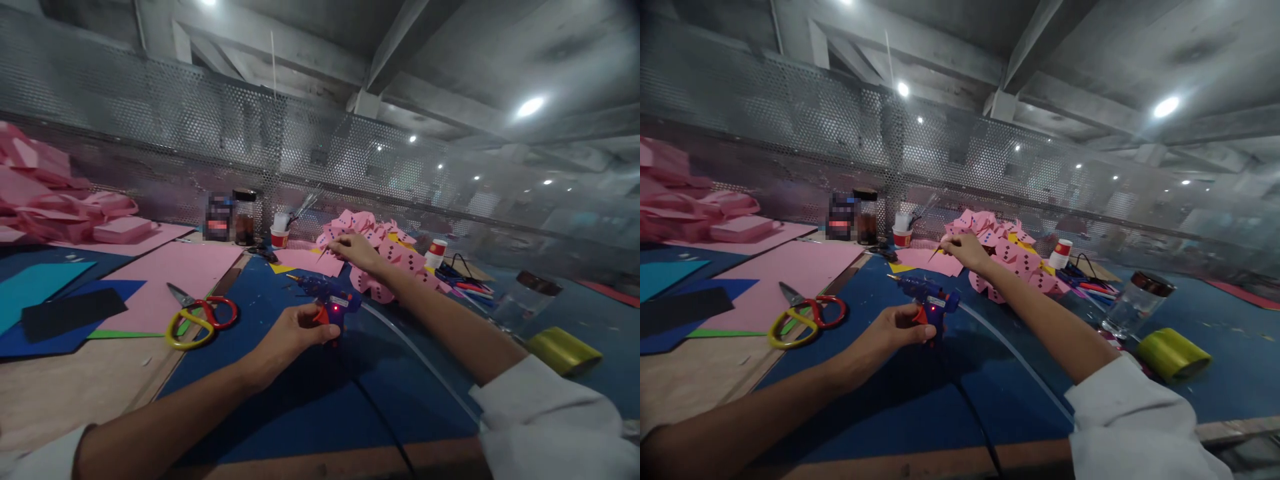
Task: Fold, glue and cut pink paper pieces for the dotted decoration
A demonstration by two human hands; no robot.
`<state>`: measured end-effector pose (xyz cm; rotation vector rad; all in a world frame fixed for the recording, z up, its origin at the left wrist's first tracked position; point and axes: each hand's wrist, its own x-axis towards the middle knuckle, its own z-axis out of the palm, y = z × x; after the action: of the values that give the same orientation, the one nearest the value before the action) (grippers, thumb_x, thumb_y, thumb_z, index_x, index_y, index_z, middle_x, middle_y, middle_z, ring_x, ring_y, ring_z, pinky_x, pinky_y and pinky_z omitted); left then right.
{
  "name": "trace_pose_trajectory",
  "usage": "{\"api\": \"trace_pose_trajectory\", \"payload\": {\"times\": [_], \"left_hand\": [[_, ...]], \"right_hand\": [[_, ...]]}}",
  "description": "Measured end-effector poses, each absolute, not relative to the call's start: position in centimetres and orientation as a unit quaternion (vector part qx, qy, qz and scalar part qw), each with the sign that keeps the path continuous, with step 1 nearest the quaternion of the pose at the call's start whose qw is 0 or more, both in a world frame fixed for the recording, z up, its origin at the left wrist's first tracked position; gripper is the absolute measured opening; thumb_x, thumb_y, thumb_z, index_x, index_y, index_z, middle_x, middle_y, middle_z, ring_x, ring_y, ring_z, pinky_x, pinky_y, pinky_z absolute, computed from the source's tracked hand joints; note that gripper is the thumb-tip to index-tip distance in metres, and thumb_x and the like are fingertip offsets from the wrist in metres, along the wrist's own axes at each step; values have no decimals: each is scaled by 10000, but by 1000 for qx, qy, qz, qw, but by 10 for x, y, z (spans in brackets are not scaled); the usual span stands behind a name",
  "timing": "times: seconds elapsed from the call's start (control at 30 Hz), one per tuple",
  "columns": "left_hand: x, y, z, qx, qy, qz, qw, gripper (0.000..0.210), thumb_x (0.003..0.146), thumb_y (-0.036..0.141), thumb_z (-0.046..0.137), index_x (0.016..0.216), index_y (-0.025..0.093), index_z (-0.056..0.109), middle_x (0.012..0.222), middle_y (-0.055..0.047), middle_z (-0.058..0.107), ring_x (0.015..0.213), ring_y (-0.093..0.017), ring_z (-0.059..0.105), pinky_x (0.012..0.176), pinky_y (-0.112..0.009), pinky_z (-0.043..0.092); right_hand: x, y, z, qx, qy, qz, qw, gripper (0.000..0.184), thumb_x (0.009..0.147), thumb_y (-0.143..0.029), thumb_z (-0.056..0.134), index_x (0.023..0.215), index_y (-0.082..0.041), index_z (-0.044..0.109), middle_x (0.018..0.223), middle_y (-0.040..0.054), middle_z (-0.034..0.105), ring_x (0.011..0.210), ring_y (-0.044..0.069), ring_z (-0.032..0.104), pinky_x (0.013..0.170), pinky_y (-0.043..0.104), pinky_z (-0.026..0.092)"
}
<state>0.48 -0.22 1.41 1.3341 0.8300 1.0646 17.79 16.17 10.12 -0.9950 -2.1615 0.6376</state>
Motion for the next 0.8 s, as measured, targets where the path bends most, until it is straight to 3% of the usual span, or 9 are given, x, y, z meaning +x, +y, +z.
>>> {"api": "trace_pose_trajectory", "payload": {"times": [0.13, 0.23, 0.43, 0.6, 0.8], "left_hand": [[5, -4, 16, 555, 358, 454, 598, 377, 698, 474, 903, 891, 176, 779, 866, -54, 768, 843, -222, 672, 773, -292, 467], [4, -4, 19, 559, 361, 458, 590, 380, 697, 479, 902, 865, 163, 774, 843, -50, 755, 823, -210, 657, 754, -282, 453], [1, 0, 19, 568, 381, 463, 564, 385, 699, 507, 890, 789, 165, 738, 744, -26, 689, 799, -209, 626, 745, -285, 441], [-1, 5, 14, 567, 394, 472, 548, 369, 735, 508, 873, 772, 172, 723, 750, -26, 703, 752, -190, 623, 729, -279, 454], [-2, 5, 12, 568, 398, 468, 547, 341, 775, 493, 853, 842, 180, 733, 848, -45, 733, 849, -216, 673, 802, -297, 489]], "right_hand": [[165, 170, 85, -376, -840, 247, 302, 122, 842, -231, 695, 824, -129, 759, 820, 51, 754, 763, 152, 674, 769, 284, 516], [164, 167, 81, -384, -840, 239, 299, 179, 794, -302, 781, 779, -136, 717, 793, 27, 730, 751, 150, 649, 752, 276, 490], [197, 139, 97, -362, -841, 262, 305, 404, 983, -496, 583, 812, -143, 681, 856, 66, 739, 817, 158, 672, 835, 301, 505], [243, 83, 97, -378, -800, 349, 308, 488, 1004, -609, 524, 964, -152, 688, 954, 103, 767, 923, 195, 723, 921, 348, 523], [259, 32, 84, -416, -781, 349, 309, 353, 921, -533, 697, 1021, -195, 676, 965, 53, 758, 924, 208, 725, 838, 332, 535]]}}
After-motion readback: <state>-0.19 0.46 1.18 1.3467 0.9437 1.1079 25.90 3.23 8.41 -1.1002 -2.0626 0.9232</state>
